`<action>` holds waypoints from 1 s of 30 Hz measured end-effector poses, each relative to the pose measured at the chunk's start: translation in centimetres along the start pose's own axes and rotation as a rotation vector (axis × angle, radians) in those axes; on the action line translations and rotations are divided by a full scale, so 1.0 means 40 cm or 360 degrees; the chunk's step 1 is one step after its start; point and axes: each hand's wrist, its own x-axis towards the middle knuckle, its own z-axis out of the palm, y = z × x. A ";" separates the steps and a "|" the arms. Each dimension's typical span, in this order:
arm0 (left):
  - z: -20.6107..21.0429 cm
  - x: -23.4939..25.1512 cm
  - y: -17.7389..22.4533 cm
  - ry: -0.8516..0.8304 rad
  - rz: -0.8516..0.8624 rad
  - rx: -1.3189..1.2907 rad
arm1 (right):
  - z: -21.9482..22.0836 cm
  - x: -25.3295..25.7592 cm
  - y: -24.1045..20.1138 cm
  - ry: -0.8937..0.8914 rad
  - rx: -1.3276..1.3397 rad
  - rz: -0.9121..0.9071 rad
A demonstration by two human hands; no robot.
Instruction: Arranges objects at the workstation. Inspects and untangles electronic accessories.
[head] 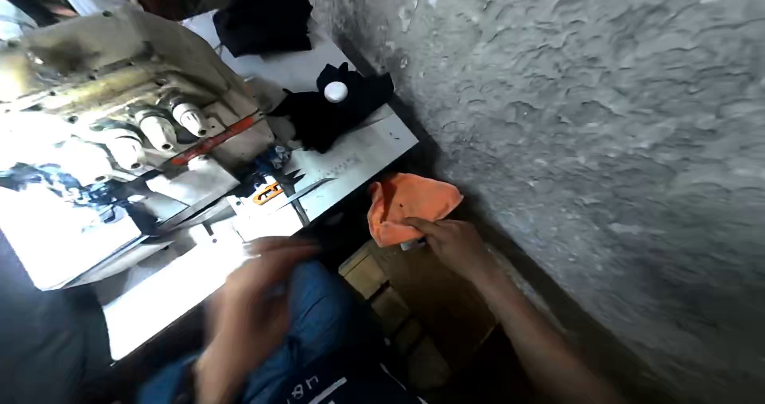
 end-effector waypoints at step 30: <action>0.505 0.365 -0.212 -0.0954 -0.1116 0.0034 | 0.012 -0.024 -0.019 -0.0029 -0.0096 0.0032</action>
